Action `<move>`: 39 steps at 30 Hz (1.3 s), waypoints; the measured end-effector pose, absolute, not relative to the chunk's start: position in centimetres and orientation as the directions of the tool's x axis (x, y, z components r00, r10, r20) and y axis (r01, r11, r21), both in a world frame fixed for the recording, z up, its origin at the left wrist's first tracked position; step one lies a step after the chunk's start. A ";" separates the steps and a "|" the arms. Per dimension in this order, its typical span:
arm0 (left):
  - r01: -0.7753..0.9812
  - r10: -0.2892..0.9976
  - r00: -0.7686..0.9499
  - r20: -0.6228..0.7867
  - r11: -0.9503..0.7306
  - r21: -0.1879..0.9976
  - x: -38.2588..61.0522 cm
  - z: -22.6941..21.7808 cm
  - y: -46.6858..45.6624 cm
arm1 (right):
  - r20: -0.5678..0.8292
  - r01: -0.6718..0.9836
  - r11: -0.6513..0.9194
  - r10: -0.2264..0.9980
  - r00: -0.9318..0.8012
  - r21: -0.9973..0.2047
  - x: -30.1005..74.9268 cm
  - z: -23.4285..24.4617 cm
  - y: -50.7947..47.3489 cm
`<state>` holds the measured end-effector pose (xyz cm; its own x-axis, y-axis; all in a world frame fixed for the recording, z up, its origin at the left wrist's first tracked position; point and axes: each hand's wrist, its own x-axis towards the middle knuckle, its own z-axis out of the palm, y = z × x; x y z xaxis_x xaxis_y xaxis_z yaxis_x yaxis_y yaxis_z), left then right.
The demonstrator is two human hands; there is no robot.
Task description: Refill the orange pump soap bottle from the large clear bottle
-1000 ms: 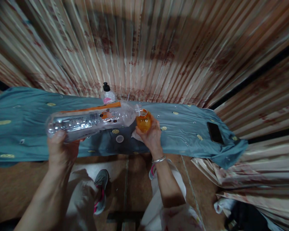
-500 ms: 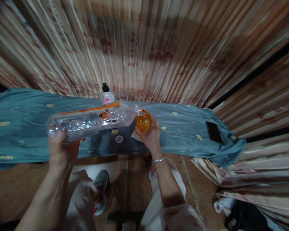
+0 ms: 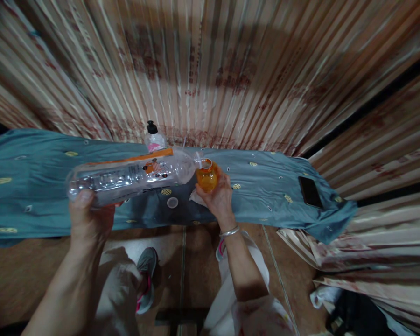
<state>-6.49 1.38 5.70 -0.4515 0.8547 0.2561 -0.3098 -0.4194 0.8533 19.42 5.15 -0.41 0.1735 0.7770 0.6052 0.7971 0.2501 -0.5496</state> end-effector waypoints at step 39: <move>-0.336 0.852 -0.476 0.217 -0.404 0.850 -6.9 5.0 1.6 | 0.622 0.802 0.260 0.764 0.169 -0.537 19.6 -1.0 5.4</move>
<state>-6.91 1.59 4.98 -0.4760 0.8523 0.2168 -0.3365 -0.4043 0.8505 19.55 5.39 -1.01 0.1686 0.7642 0.6225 0.8024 0.2603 -0.5369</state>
